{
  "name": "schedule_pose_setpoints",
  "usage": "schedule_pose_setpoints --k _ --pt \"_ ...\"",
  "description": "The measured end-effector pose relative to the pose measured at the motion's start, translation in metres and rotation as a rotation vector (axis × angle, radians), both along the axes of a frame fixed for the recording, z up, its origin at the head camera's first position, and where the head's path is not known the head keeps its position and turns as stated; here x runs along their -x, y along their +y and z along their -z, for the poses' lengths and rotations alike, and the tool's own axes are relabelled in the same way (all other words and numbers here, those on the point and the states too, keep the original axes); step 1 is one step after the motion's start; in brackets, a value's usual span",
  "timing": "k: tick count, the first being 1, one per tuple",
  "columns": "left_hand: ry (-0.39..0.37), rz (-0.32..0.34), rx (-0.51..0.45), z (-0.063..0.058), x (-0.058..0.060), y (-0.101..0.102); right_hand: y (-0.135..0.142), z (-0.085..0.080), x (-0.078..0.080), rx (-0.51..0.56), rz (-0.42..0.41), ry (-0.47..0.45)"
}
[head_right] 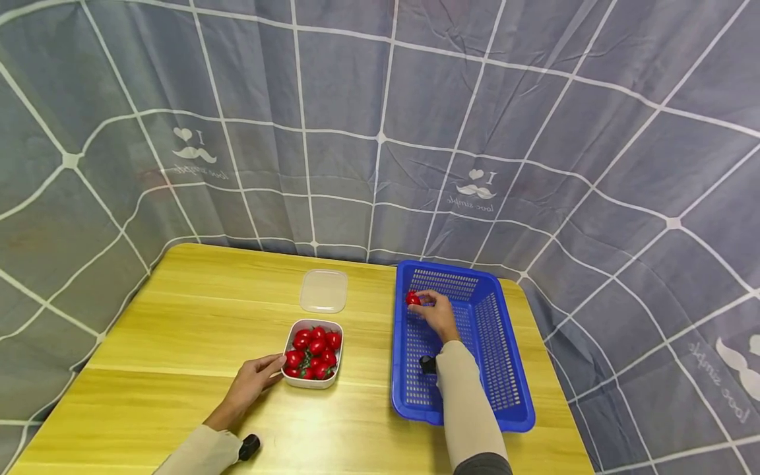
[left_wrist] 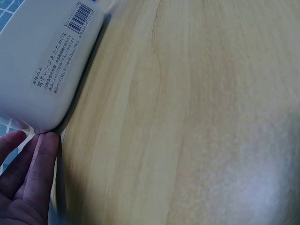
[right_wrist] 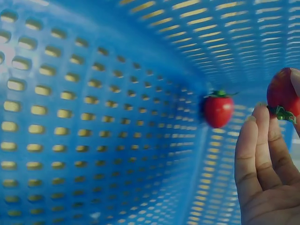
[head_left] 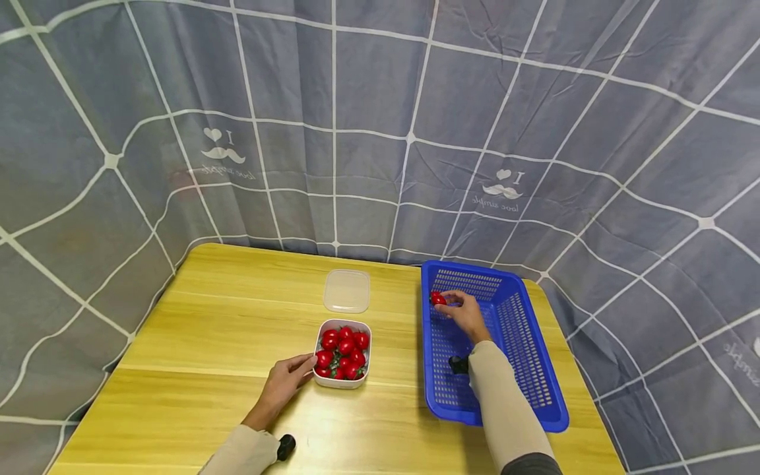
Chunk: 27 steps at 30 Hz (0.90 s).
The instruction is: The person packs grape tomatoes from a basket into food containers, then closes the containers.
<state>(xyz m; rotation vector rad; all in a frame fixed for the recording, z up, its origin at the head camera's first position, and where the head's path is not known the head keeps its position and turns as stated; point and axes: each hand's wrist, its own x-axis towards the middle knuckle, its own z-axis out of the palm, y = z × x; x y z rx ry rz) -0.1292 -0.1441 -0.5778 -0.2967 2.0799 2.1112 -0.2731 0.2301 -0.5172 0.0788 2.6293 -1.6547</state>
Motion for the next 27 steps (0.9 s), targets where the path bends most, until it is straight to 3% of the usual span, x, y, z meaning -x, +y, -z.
schedule_pose_setpoints --k 7,17,27 --pt "0.000 -0.005 0.004 0.000 -0.001 0.000 -0.006 -0.020 -0.008 0.063 -0.077 0.023" --pt "-0.002 -0.011 0.002 0.000 0.000 0.000 -0.025 -0.045 -0.030 -0.003 -0.141 0.028" --pt "0.003 -0.008 0.007 0.000 0.000 0.000 -0.054 -0.054 -0.049 0.033 -0.240 0.017"
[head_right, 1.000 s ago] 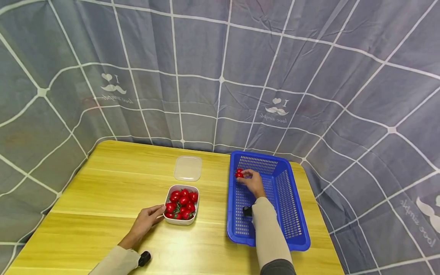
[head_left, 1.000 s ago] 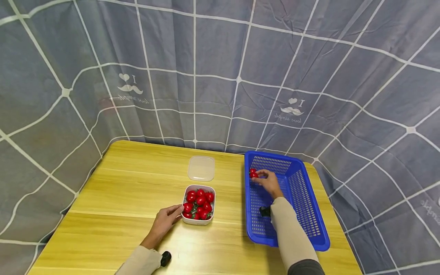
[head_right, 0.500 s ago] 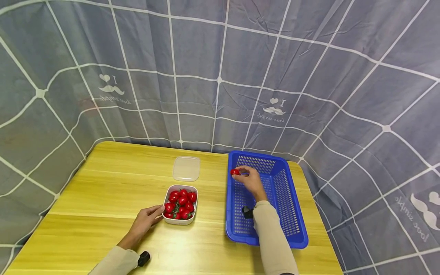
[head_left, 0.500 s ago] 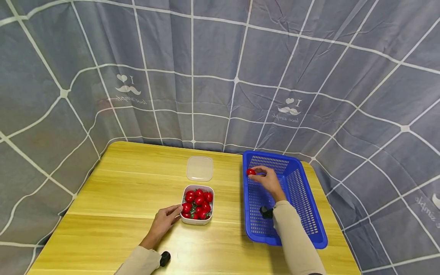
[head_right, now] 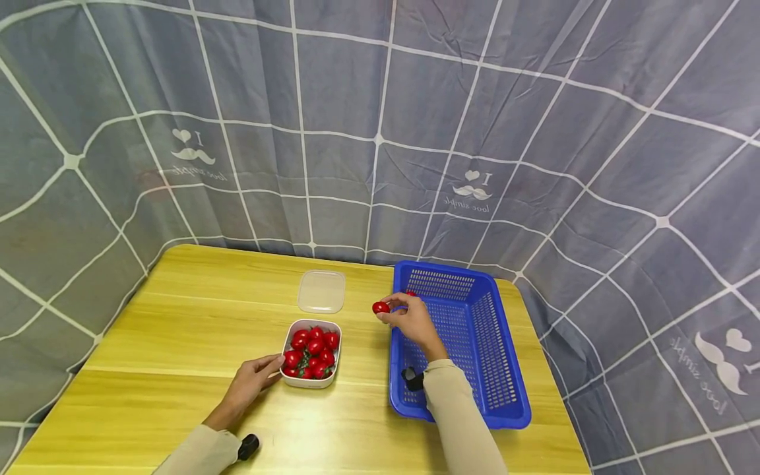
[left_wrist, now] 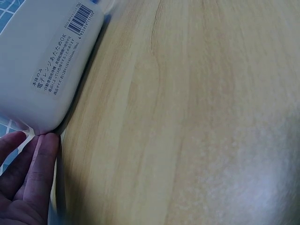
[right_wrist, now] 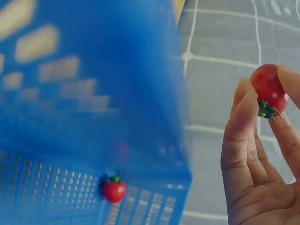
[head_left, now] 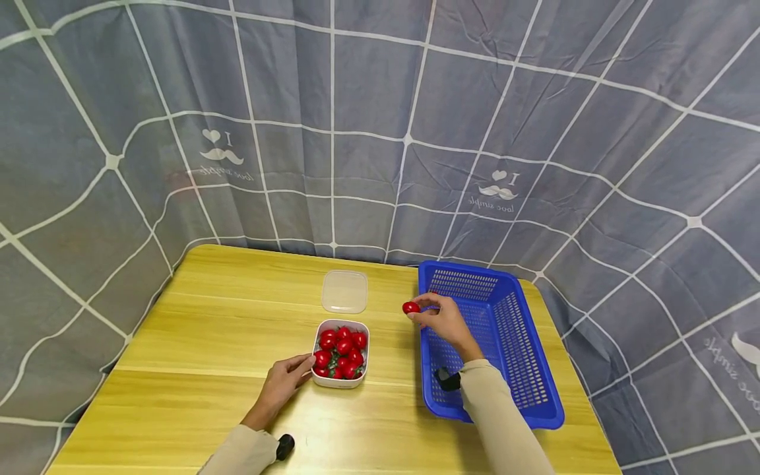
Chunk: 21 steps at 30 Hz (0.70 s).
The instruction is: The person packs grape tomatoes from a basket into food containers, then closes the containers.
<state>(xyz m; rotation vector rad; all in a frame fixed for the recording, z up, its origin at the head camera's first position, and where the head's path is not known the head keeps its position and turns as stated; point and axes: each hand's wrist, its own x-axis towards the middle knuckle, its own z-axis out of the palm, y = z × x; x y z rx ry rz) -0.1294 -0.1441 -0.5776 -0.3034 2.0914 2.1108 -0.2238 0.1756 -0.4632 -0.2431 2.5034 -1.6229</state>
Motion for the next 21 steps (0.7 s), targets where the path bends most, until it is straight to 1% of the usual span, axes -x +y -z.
schedule_pose_setpoints --k 3,6,13,21 --pt "-0.006 -0.005 -0.007 0.000 0.000 0.000 -0.008 -0.001 -0.004 -0.007 -0.050 -0.002" --pt "0.002 0.006 -0.006 0.001 0.001 0.000 -0.014 -0.004 -0.008 0.001 -0.090 -0.001" --pt "0.002 0.012 -0.011 0.002 0.002 0.000 -0.027 -0.010 -0.014 -0.042 -0.141 0.018" --pt "-0.003 -0.003 -0.002 0.002 0.001 0.000 -0.049 -0.011 -0.018 -0.056 -0.221 0.026"
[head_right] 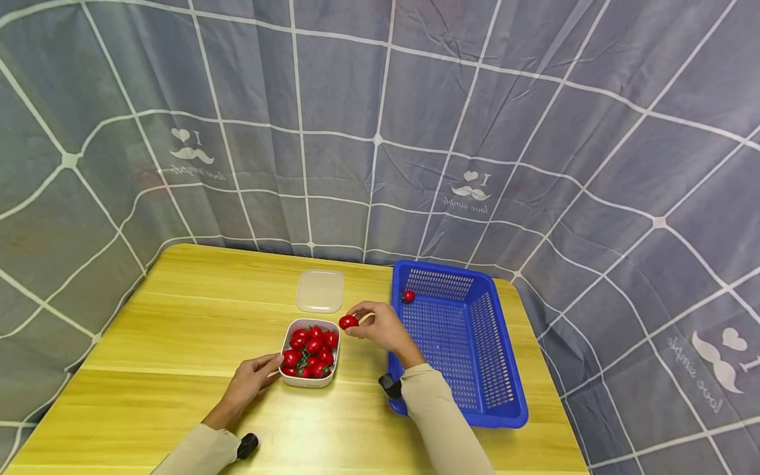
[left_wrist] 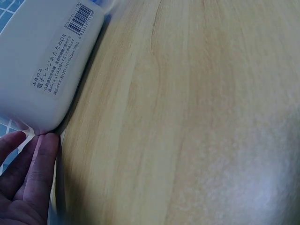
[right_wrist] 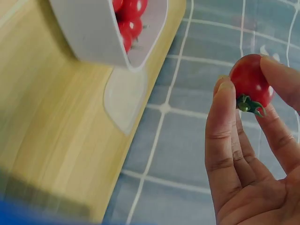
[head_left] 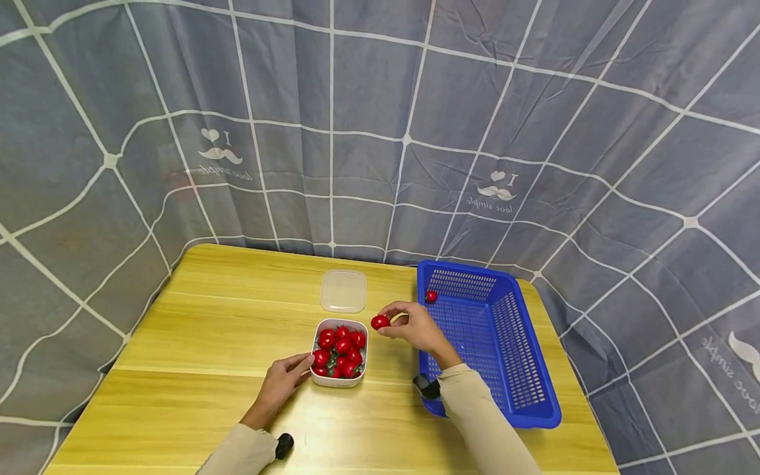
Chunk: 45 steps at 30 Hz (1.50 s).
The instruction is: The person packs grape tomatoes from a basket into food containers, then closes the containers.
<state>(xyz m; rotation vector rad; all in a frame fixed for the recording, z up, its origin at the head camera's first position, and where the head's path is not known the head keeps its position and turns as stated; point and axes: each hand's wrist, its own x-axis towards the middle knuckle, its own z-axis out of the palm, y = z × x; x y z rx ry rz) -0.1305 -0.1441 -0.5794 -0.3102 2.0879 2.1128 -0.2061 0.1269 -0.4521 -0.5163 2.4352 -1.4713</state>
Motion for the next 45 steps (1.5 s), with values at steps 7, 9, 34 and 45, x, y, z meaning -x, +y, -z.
schedule_pose_setpoints --k 7,9,34,45 --pt "-0.007 0.010 0.014 -0.001 0.000 0.001 -0.024 0.005 -0.002 -0.064 -0.111 -0.016" --pt "-0.005 0.010 0.010 -0.001 0.000 0.000 -0.031 0.006 -0.002 -0.094 -0.137 -0.023" --pt "0.014 0.018 0.011 -0.002 0.001 0.001 -0.075 0.040 -0.010 -0.313 -0.177 0.004" --pt "0.002 0.014 0.010 -0.003 -0.001 0.000 -0.052 0.018 -0.005 -0.200 -0.114 0.000"
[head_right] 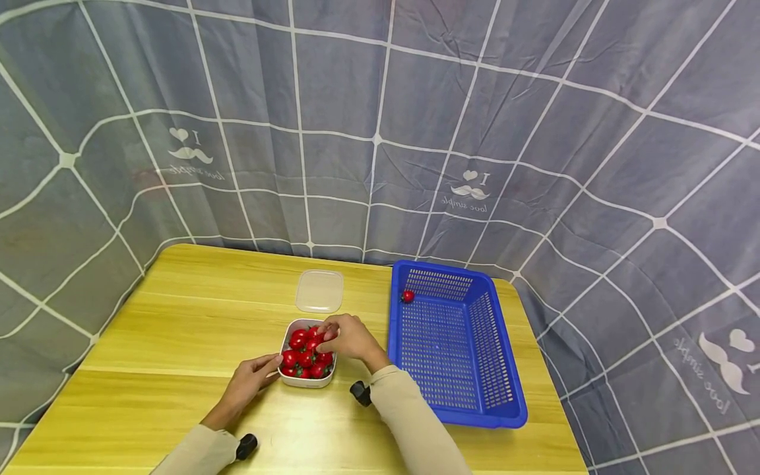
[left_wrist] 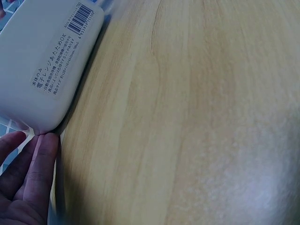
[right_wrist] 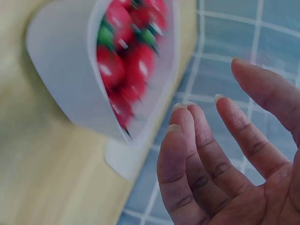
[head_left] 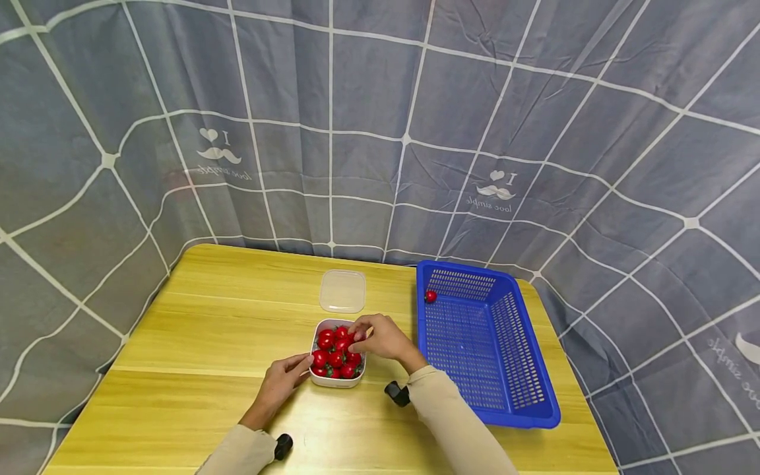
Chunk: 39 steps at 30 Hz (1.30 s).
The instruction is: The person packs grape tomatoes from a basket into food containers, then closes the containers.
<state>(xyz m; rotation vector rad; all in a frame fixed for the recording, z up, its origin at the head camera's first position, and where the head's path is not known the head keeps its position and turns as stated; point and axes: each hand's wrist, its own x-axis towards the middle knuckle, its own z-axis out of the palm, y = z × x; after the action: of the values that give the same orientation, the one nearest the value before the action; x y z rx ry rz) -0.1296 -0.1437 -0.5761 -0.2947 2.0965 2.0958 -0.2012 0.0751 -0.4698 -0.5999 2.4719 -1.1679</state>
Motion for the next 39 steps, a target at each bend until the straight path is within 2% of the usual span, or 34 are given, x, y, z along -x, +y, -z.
schedule_pose_setpoints --k 7,15,21,29,35,39 --pt "-0.004 -0.009 0.006 0.001 0.000 -0.001 0.033 -0.021 0.013 0.090 0.171 0.001" --pt "-0.002 -0.012 0.006 0.003 -0.001 -0.002 0.078 -0.025 0.035 0.193 0.315 -0.007" --pt "-0.006 -0.012 0.007 0.002 -0.002 -0.002 0.106 -0.016 0.053 0.243 0.434 0.021" --pt "0.009 -0.011 -0.016 0.003 -0.002 -0.002 0.134 0.007 0.074 0.217 0.560 0.049" --pt "0.008 -0.012 -0.019 0.004 -0.002 -0.002 0.145 0.028 0.084 0.175 0.608 0.029" --pt "0.012 -0.012 -0.026 0.003 -0.002 -0.002 0.147 0.043 0.091 0.155 0.612 0.005"
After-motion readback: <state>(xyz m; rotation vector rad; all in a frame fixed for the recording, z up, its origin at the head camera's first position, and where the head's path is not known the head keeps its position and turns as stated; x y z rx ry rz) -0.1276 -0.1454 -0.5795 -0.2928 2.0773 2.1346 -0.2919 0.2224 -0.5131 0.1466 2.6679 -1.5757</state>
